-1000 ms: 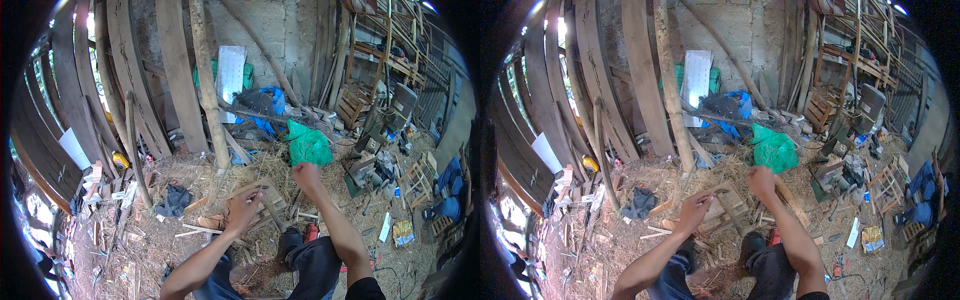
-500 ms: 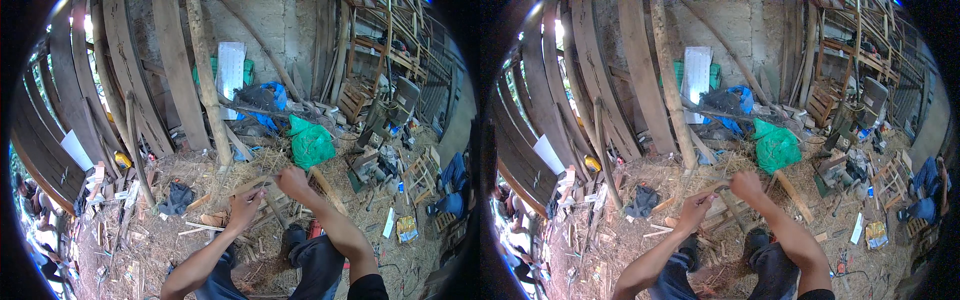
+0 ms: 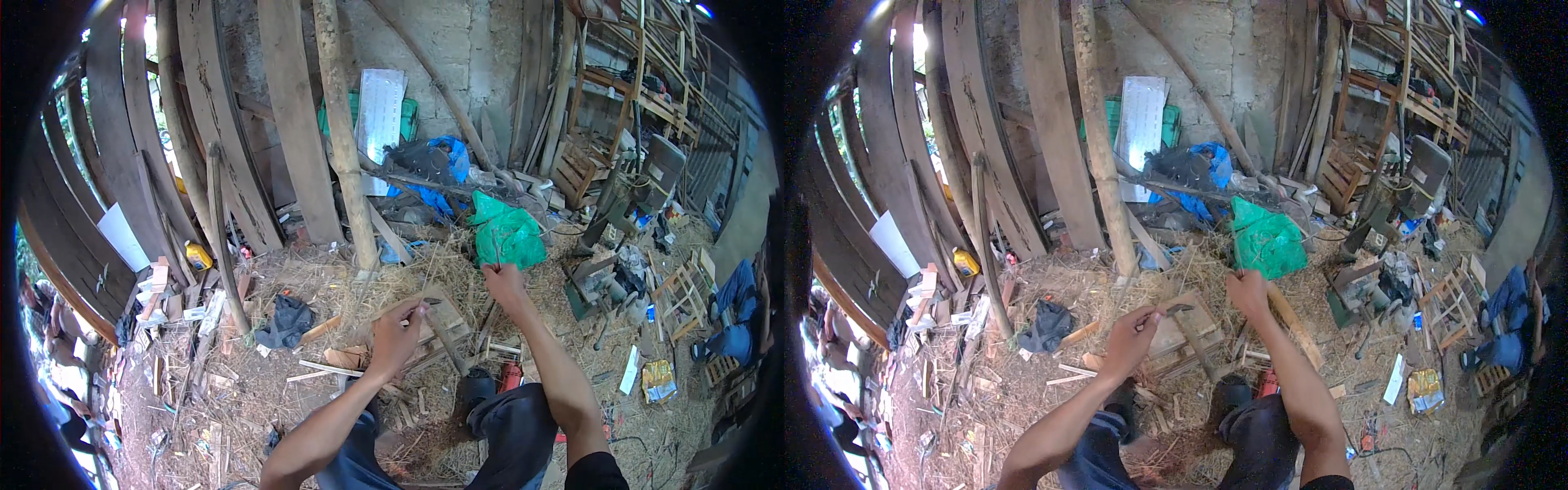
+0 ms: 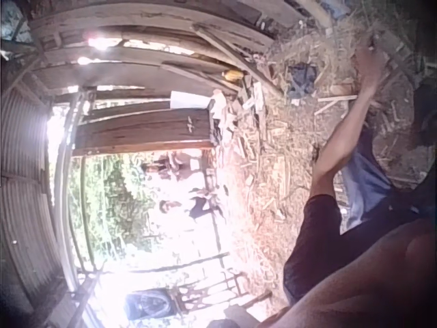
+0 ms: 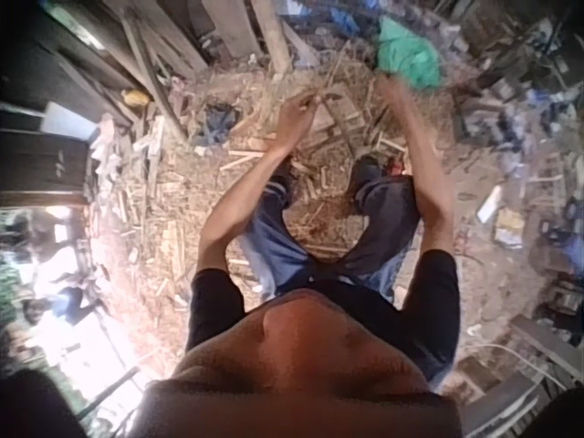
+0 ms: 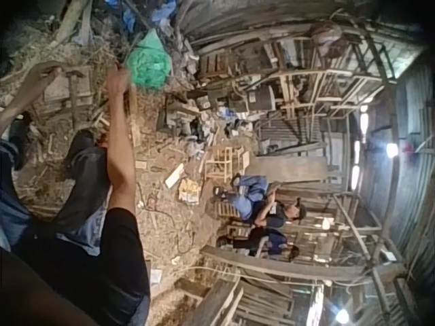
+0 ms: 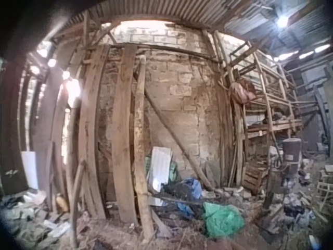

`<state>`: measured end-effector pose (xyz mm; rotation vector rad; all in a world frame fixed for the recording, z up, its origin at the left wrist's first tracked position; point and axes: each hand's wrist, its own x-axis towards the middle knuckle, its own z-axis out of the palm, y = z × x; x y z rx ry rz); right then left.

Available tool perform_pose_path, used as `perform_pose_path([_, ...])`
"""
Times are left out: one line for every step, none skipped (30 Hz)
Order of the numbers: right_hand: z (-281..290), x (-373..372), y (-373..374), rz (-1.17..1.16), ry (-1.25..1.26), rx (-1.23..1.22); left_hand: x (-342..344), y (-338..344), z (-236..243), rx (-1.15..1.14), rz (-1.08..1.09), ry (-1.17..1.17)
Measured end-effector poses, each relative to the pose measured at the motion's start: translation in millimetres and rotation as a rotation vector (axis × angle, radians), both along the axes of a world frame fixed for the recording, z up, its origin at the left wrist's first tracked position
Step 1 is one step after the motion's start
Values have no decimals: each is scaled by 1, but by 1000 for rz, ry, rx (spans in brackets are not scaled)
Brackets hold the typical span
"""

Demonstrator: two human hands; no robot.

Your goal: The person shapes and scrapes thin wooden sticks using a knife.

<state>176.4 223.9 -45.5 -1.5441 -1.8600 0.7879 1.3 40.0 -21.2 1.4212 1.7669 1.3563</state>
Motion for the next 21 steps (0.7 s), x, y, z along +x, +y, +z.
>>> perform_pose_path([4, -2, -2, -1, -1, 7, -2, 3, -2, 17, 2, -19])
perform_pose_path([7, -4, -5, 72, 311, -150, -3, 5, -6, 24, 1, -20])
perform_pose_path([13, -11, -13, 153, 624, -315, -6, 4, -12, 27, -15, -41])
perform_pose_path([21, -16, -21, 153, 624, -317, -6, 5, -15, 28, -39, -65])
perform_pose_path([30, -22, -28, 248, 656, -190, -7, 5, -17, 25, -37, -65])
perform_pose_path([36, -22, -32, 333, 682, -59, -4, 6, -18, 11, -38, -66])
perform_pose_path([31, -25, -28, 326, 681, -61, -1, 6, -19, -3, -36, -66])
perform_pose_path([20, -29, -20, 363, 744, 10, 1, 6, -18, -6, -41, -68])
perform_pose_path([16, -33, -16, 406, 810, 81, 1, 5, -16, -65, -80, -75])
perform_pose_path([12, -32, -13, 407, 810, 79, 1, 4, -13, -123, -119, -81])
perform_pose_path([10, -28, -10, 439, 766, 83, 2, 4, -11, -124, -116, -82])
perform_pose_path([7, -26, -7, 470, 720, 88, 5, 6, -9, -171, -141, -176])
perform_pose_path([4, -29, -9, 482, 721, 83, 6, 6, -7, -217, -156, -270])
perform_pose_path([1, -31, -14, 511, 652, 88, 7, 9, -7, -216, -144, -272])
perform_pose_path([0, -32, -17, 538, 580, 95, 8, 13, -8, -142, -169, -380])
perform_pose_path([8, -35, -25, 552, 580, 90, 7, 14, -9, -65, -190, -485])
perform_pose_path([16, -37, -35, 560, 495, 65, 2, 18, -18, -61, -177, -487])
perform_pose_path([24, -38, -42, 562, 413, 41, -1, 22, -22, 14, -160, -389])
perform_pose_path([27, -38, -45, 569, 414, 39, -3, 22, -27, 50, -150, -339])
perform_pose_path([31, -37, -45, 490, 193, 203, -6, 22, -32, 87, -136, -288])
perform_pose_path([33, -31, -43, 388, -39, 367, -2, 22, -24, 49, -151, -446])
